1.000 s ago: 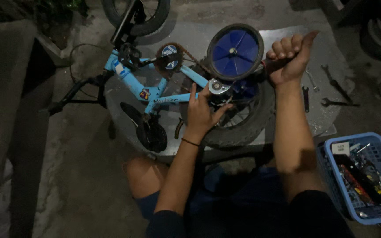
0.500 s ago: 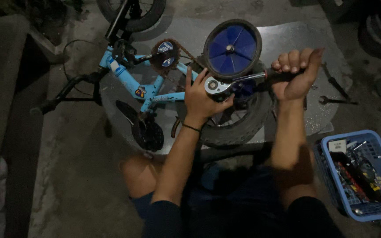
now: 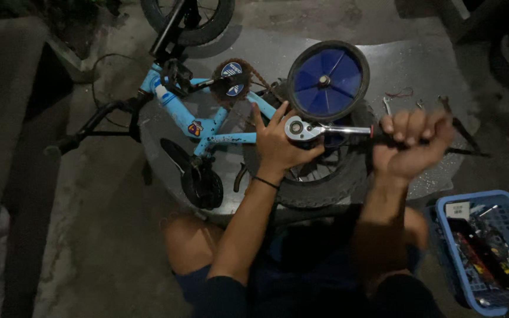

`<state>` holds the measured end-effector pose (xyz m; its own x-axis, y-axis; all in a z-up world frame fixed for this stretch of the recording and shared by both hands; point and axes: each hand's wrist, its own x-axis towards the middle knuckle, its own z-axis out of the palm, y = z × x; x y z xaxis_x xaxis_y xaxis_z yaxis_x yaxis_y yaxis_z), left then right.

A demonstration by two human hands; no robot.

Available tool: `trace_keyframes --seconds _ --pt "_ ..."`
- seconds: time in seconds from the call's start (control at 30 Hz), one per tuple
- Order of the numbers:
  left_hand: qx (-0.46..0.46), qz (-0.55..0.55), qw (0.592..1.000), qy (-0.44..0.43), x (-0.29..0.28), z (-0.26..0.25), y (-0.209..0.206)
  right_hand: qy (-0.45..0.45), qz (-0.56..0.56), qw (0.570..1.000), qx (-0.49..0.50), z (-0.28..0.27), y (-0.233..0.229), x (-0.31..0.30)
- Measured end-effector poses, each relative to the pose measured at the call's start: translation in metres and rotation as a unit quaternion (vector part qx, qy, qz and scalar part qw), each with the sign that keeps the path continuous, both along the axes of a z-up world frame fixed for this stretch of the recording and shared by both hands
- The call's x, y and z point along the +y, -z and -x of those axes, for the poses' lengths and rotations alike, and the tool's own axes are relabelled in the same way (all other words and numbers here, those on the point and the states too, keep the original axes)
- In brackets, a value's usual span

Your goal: The person uses a ratchet wrench to loosen and remove a nut from the rear wheel axle of a light blue bicycle. They then remove the wheel and chain, place them aside, and reattach the wheel before tightening the axle nut again.

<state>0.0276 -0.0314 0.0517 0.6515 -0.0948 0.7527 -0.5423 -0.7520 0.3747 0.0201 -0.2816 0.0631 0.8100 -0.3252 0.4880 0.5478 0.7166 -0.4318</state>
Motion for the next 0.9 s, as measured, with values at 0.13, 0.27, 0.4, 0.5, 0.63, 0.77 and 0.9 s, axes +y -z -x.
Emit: trace_keyframes --seconds 0.13,0.27,0.4,0.5,0.63,0.77,0.9 --pt "0.005 0.004 1.000 0.001 0.002 0.000 0.002 0.039 -0.010 0.994 -0.097 0.049 0.017 0.027" --pt "-0.004 -0.008 1.000 -0.024 -0.002 0.000 0.006 0.322 0.280 0.903 0.044 0.117 0.044 0.074" --pt "0.003 -0.003 1.000 -0.015 -0.001 0.001 0.009 0.149 0.022 0.982 -0.116 0.128 0.053 0.099" --pt "0.002 0.003 1.000 -0.011 -0.002 0.002 0.010 0.170 0.024 0.978 -0.117 0.124 0.048 0.107" --pt "-0.017 -0.018 0.999 -0.027 -0.001 0.001 0.007 0.204 0.060 0.971 -0.108 0.125 0.040 0.109" --pt "0.045 -0.036 0.998 -0.025 0.001 0.001 -0.002 0.168 0.135 0.969 -0.119 0.114 0.040 0.090" --pt "-0.016 -0.029 0.999 0.006 0.003 0.005 -0.006 0.101 0.055 0.988 -0.103 0.073 0.044 0.046"
